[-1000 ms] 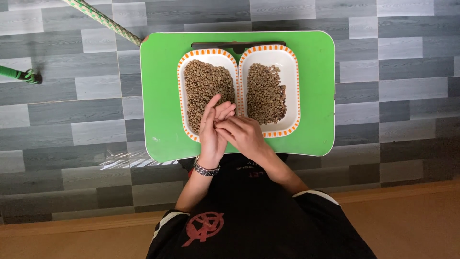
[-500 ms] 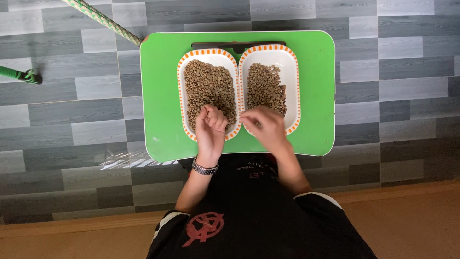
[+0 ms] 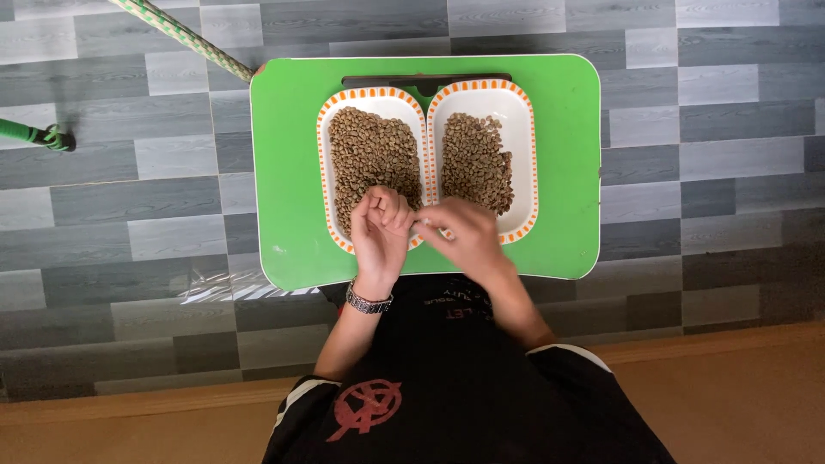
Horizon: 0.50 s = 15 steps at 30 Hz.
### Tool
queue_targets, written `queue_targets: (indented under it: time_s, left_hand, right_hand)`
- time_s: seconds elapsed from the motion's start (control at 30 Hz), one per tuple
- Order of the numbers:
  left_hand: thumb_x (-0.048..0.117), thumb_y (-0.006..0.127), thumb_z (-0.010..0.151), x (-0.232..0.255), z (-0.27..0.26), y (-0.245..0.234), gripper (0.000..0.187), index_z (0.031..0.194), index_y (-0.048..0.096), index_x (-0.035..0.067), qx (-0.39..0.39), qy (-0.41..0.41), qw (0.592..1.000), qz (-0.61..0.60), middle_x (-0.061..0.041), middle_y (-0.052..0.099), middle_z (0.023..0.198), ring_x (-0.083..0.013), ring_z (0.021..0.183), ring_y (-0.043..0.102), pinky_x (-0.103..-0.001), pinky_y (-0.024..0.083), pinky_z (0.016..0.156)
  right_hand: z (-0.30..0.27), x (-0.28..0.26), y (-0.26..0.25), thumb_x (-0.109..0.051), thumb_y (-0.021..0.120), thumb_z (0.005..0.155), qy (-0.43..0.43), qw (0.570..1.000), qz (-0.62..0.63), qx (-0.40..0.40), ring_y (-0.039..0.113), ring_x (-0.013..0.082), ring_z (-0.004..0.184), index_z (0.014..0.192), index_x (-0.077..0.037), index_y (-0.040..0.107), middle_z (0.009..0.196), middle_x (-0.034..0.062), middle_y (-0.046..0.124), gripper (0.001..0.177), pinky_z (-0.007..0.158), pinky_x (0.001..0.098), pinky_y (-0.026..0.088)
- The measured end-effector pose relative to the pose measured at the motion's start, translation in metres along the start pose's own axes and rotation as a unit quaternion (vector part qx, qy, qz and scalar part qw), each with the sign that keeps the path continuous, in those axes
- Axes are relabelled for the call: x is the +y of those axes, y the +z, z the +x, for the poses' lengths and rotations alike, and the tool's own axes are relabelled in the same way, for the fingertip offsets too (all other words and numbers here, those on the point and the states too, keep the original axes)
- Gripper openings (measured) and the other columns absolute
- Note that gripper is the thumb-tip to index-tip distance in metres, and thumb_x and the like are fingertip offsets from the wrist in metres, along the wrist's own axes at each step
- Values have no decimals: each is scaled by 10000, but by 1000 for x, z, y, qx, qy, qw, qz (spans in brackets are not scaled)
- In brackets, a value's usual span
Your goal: Manually sorting green coffee beans in two trays to remove defects or grade them.
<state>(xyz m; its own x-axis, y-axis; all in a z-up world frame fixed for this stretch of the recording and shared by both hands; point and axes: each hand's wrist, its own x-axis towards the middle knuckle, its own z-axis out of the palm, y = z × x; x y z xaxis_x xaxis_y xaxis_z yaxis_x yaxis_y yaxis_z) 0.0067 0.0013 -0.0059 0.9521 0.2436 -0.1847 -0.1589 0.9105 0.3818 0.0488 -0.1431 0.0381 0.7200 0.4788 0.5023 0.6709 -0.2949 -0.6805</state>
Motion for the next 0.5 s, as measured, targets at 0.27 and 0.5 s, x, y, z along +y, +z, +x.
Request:
queue_targets:
  time_s: [0.27, 0.5]
  left_hand:
    - [352, 322, 1071, 5, 1, -1, 304, 1036, 484, 97, -23, 25, 999, 27, 30, 271, 758, -143, 730, 363, -299, 405, 765]
    - [383, 325, 1066, 1, -2, -8, 341, 1060, 490, 86, -18, 20, 999, 43, -50, 459, 833, -262, 976, 575, -372, 462, 930]
  right_hand:
    - [7, -21, 21, -66, 736, 941, -58, 995, -59, -52, 680, 205, 631, 1102, -99, 719, 764, 66, 670, 165, 580, 309, 574]
    - [3, -18, 29, -111, 743, 948, -63, 992, -90, -61, 712, 241, 696, 1118, -76, 711, 803, 92, 683, 177, 594, 341, 592]
